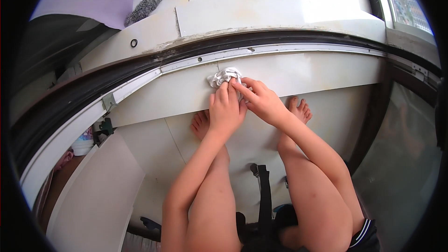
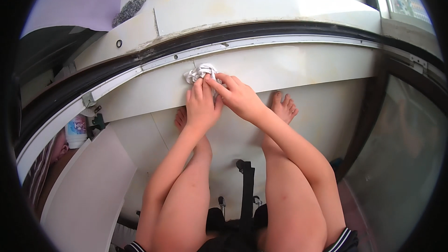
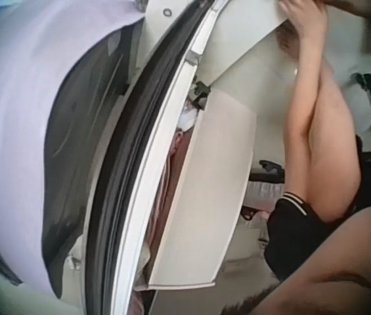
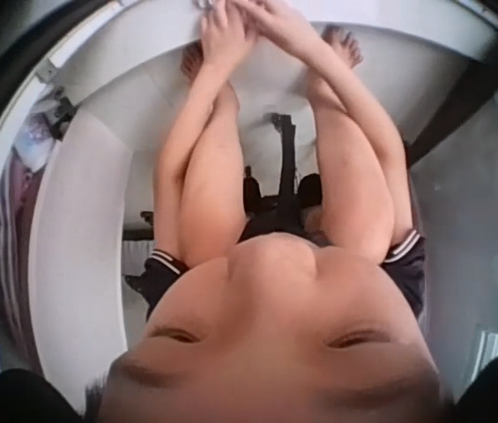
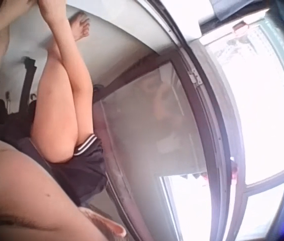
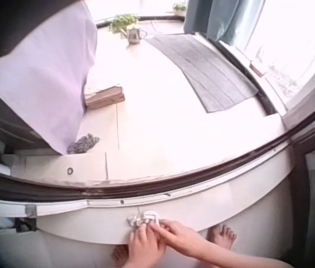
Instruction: The person wipes the glass surface of a window and its frame using a white cloth.
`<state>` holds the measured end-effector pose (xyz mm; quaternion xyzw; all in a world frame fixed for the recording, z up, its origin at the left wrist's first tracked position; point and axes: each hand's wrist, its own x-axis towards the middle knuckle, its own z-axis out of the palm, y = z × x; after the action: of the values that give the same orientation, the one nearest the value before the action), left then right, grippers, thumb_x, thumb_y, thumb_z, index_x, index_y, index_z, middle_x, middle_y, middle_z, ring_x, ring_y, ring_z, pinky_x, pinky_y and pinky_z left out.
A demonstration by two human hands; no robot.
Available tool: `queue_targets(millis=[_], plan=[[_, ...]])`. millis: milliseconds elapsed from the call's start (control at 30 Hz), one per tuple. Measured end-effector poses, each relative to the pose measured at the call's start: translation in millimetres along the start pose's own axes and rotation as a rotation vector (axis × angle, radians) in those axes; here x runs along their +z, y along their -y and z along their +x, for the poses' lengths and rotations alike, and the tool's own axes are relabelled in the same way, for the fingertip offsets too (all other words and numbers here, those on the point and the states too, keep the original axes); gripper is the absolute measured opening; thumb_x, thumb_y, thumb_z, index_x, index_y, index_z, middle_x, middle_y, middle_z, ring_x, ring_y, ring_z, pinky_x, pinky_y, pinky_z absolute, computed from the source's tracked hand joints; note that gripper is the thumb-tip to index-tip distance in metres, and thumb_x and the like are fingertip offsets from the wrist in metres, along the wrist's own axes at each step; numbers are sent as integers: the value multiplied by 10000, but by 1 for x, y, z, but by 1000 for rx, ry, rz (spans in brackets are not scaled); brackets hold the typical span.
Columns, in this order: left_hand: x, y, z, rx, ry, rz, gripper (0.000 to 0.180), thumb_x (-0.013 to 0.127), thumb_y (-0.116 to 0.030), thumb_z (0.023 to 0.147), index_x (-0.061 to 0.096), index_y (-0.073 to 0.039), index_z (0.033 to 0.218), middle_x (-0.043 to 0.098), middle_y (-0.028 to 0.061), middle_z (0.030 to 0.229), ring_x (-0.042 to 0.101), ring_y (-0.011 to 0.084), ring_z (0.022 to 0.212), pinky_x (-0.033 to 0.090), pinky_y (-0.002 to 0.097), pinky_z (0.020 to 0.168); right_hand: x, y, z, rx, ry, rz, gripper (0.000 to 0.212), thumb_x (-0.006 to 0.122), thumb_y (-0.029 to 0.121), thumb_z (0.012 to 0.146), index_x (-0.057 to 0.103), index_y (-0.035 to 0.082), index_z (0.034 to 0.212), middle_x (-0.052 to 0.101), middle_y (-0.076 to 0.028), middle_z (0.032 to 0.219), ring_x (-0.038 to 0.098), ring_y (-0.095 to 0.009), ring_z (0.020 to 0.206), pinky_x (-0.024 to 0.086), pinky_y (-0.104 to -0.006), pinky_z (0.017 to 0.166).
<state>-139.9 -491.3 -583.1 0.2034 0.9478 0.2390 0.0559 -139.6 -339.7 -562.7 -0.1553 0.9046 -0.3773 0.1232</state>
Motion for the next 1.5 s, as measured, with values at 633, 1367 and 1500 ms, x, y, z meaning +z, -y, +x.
queue_targets(millis=[633,1367,1500], plan=[[-1,25,26,67,7,-27,349,581,-233,676,564,-108,1001,526,47,872,536,192,576,428,311,472,-2,-39,28,-107,-24,118,558,641,232,720,476,66,1226,563,-30,931,581,-164,655,504,-255,527],[-6,47,39,145,-48,-260,328,630,-252,671,612,-120,970,571,21,857,593,192,603,472,306,476,-5,-29,32,-46,-48,218,569,710,184,689,504,46,1201,590,-77,943,608,-213,658,501,-280,517],[-7,37,38,54,-137,-241,366,643,-172,666,591,-110,1023,576,43,905,601,234,697,489,332,556,3,-21,30,-38,-139,135,631,680,190,706,432,58,1271,542,-95,1032,604,-217,710,501,-290,527]])
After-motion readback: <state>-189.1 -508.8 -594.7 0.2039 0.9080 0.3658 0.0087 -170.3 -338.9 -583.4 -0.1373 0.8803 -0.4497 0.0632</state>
